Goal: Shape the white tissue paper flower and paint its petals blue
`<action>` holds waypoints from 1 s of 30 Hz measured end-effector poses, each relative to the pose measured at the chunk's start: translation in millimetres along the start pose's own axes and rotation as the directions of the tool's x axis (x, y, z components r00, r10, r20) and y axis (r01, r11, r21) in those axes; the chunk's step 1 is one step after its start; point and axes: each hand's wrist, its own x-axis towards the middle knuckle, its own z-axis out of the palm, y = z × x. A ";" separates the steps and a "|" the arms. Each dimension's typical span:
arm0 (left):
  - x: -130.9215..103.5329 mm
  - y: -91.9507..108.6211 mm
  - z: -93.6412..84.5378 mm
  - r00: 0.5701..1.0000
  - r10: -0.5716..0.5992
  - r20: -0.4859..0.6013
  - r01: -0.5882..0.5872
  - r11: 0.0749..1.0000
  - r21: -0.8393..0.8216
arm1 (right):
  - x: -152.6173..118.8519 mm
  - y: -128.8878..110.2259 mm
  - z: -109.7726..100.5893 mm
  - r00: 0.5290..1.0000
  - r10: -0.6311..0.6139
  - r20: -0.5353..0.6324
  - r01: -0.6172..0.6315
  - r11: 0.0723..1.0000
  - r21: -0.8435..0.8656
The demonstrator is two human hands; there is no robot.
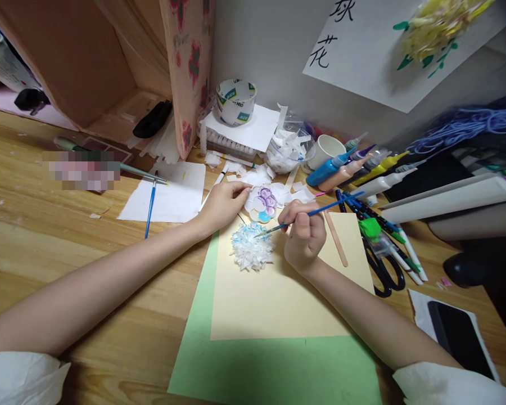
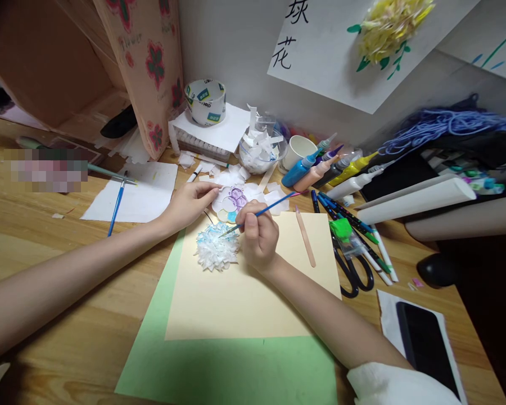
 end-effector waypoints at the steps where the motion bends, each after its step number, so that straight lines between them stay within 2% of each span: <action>1: -0.1 0.1 -0.1 1.000 0.001 0.001 -0.001 1.000 0.001 | 0.6 -0.6 0.1 1.000 -0.012 -0.023 0.012 1.000 0.021; 5: -0.3 -0.3 -0.8 1.000 0.000 0.014 0.000 1.000 -0.002 | 7.9 -3.4 1.1 0.993 -0.042 -0.106 0.052 0.994 0.091; 7: -0.3 -0.5 -1.5 1.000 0.003 0.018 -0.003 1.000 0.003 | 14.1 -3.3 -0.6 0.990 -0.001 -0.142 0.015 0.995 0.095; 11: -0.3 -0.2 -2.9 1.000 -0.007 0.029 0.007 1.000 0.009 | 21.8 3.0 -18.3 0.953 0.232 -0.193 -0.215 0.971 0.102; 14: 0.1 -0.3 -3.2 0.999 -0.021 0.038 0.021 1.000 -0.009 | 12.9 9.2 -42.5 0.910 0.384 -0.154 -0.375 0.923 0.088; 18: 1.2 -2.9 -2.8 0.999 -0.028 0.040 0.029 0.999 -0.032 | -9.3 11.2 -67.0 0.876 0.479 -0.061 -0.475 0.877 0.068; 22: 2.4 -6.1 -2.7 0.999 -0.034 0.037 0.035 0.999 -0.042 | -17.4 6.1 -71.3 0.877 0.479 -0.018 -0.480 0.878 0.001; 26: 2.9 -7.9 -2.2 0.999 -0.043 0.032 0.045 0.998 -0.049 | -15.6 1.8 -68.5 0.905 0.422 0.057 -0.416 0.904 -0.102; 30: 3.5 -9.0 -1.3 0.999 -0.036 0.027 0.037 0.998 -0.055 | -17.9 0.6 -69.2 0.912 0.378 0.161 -0.343 0.916 -0.207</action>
